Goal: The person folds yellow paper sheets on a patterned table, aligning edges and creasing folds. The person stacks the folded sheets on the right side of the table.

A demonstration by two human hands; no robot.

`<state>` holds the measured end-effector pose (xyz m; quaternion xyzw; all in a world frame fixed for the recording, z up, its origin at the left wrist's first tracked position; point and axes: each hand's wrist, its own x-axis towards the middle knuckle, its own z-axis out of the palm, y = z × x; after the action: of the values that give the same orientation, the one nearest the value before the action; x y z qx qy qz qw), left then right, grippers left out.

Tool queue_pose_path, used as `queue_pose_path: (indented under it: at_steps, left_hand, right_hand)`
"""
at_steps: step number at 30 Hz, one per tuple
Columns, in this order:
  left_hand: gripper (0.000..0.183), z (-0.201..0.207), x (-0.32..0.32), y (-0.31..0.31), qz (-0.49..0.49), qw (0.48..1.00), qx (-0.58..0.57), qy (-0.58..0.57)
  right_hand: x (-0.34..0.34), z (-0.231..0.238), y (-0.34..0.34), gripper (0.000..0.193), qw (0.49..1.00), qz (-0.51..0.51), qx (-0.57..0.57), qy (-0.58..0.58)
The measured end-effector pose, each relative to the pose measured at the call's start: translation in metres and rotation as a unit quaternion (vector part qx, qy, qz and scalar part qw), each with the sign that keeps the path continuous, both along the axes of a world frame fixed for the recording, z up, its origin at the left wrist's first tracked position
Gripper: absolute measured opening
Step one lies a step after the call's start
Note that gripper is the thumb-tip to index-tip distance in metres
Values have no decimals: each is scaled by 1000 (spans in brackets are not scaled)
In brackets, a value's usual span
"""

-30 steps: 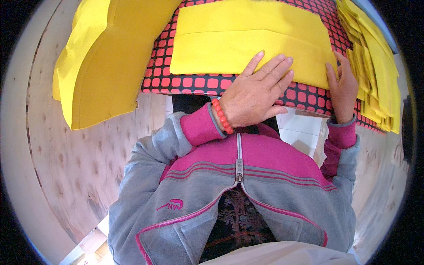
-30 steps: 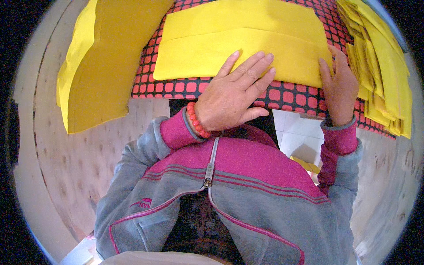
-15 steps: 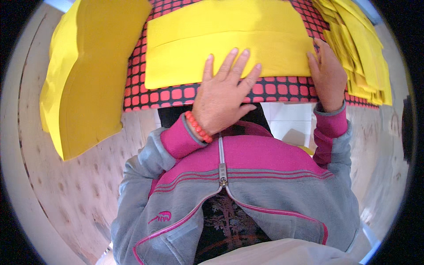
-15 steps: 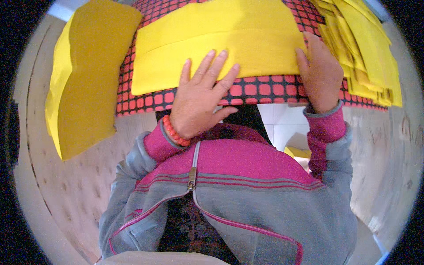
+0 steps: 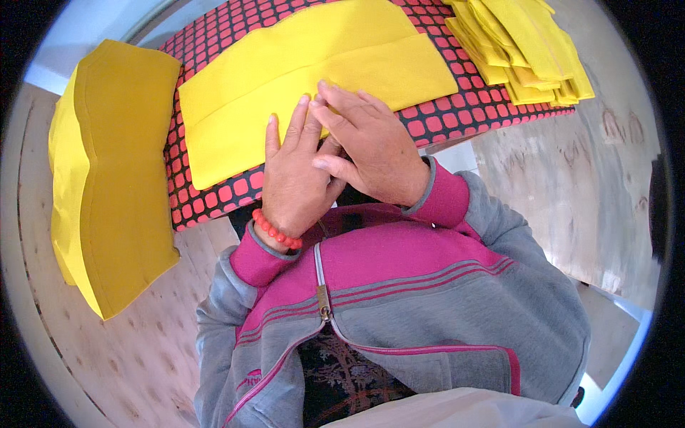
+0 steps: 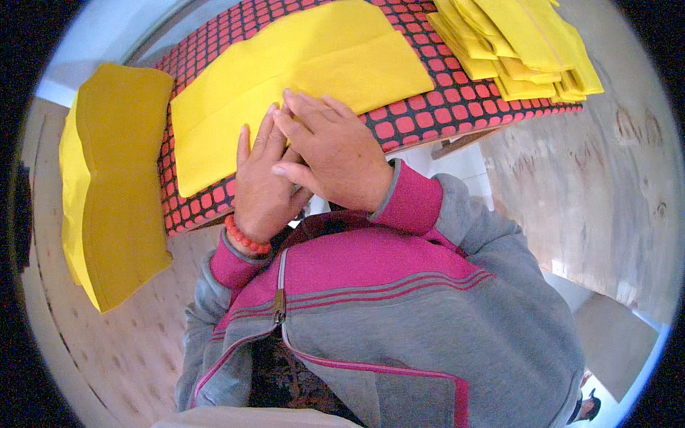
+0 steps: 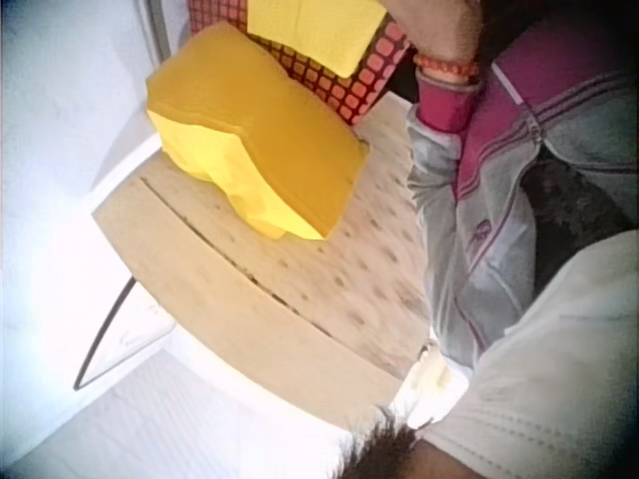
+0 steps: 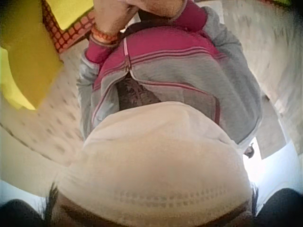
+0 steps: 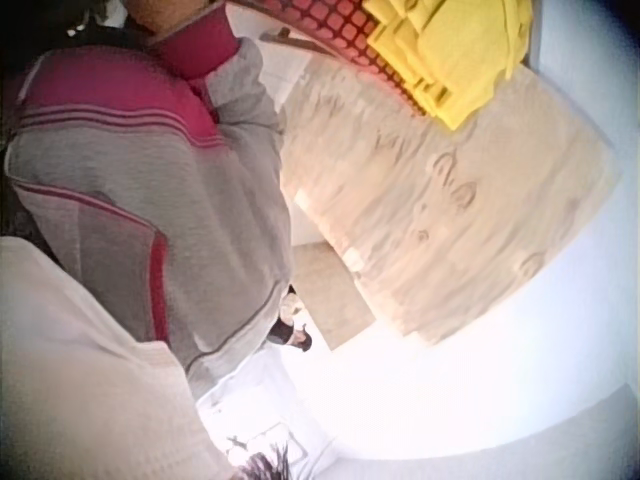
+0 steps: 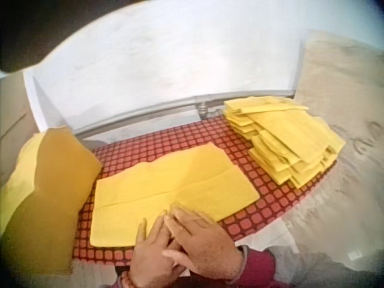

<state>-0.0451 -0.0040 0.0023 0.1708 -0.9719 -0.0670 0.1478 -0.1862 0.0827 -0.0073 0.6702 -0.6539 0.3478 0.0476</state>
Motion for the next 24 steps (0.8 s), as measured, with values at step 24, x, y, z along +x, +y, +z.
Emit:
queue_pose_path:
  at_steps: [24]
  left_hand:
    - [86,6,103,-27,204,976,-57,-56]
  right_hand:
    - [-67,0,68,67,965,-224,16,135]
